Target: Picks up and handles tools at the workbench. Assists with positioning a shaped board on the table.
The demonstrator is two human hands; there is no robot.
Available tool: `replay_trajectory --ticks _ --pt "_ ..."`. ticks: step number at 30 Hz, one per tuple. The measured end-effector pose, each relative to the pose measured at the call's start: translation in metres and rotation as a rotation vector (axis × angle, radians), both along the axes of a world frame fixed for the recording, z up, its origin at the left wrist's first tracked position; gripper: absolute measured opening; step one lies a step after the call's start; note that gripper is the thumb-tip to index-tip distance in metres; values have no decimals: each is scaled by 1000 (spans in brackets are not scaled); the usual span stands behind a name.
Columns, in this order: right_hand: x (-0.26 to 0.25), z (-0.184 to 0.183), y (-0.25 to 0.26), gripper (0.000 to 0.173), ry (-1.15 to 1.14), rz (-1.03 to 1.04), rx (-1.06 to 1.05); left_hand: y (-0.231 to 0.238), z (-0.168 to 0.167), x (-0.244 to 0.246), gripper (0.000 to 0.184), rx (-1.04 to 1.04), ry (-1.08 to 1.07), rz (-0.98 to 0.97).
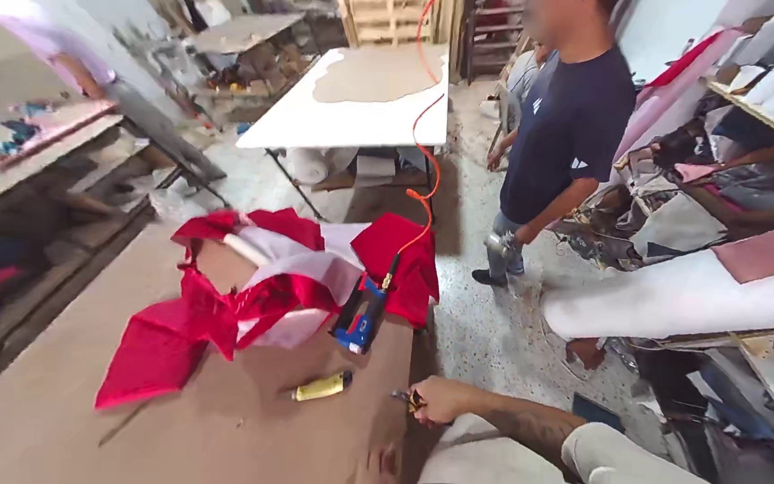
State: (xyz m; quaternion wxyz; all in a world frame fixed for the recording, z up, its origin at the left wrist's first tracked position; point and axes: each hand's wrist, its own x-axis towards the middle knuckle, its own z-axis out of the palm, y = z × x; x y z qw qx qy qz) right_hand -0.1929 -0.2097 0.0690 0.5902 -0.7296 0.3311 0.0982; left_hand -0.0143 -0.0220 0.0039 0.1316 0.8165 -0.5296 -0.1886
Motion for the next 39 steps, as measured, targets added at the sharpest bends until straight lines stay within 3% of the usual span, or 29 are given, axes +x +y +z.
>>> replay_trajectory --ticks 3,6,8,11,13,14,16,19,21,23,25,27,31,35,39 --pt "3 -2 3 39 -5 54 -52 6 -10 1 26 -205 -13 -15" --pt "6 -4 6 43 -5 26 -58 12 -10 7 30 -306 150 45" --pt "11 -1 4 52 -10 -45 -91 -2 5 4 39 -308 423 168" --pt "29 16 17 65 -129 -38 -124 -32 29 -13 49 -299 1086 379" --pt "42 33 10 53 -238 85 -155 -58 45 -22 47 -332 1361 605" --pt "48 41 -7 42 -272 72 -245 -70 52 -19 41 -359 1388 718" --pt "57 48 -78 35 -184 -36 -600 -83 56 0 38 -287 1187 751" --pt "63 18 -230 55 23 47 -1094 -82 44 39 56 -2 573 632" --pt "66 -2 -295 53 0 284 -1197 -76 34 59 61 71 363 569" --pt "76 -16 -320 40 -1 511 -1177 -68 22 71 59 56 202 532" --pt "87 -21 -322 30 -28 639 -1206 -67 17 73 53 -19 26 510" --pt "95 -14 -319 30 -15 747 -1204 -76 23 71 57 -127 -59 475" --pt "90 24 -276 37 -92 775 -1090 -140 49 59 73 -278 62 166" --pt "84 48 -218 44 -23 723 -961 -213 36 63 68 -226 -90 -32" --pt "71 50 -186 44 -17 603 -896 -239 32 90 47 -29 -16 -136"
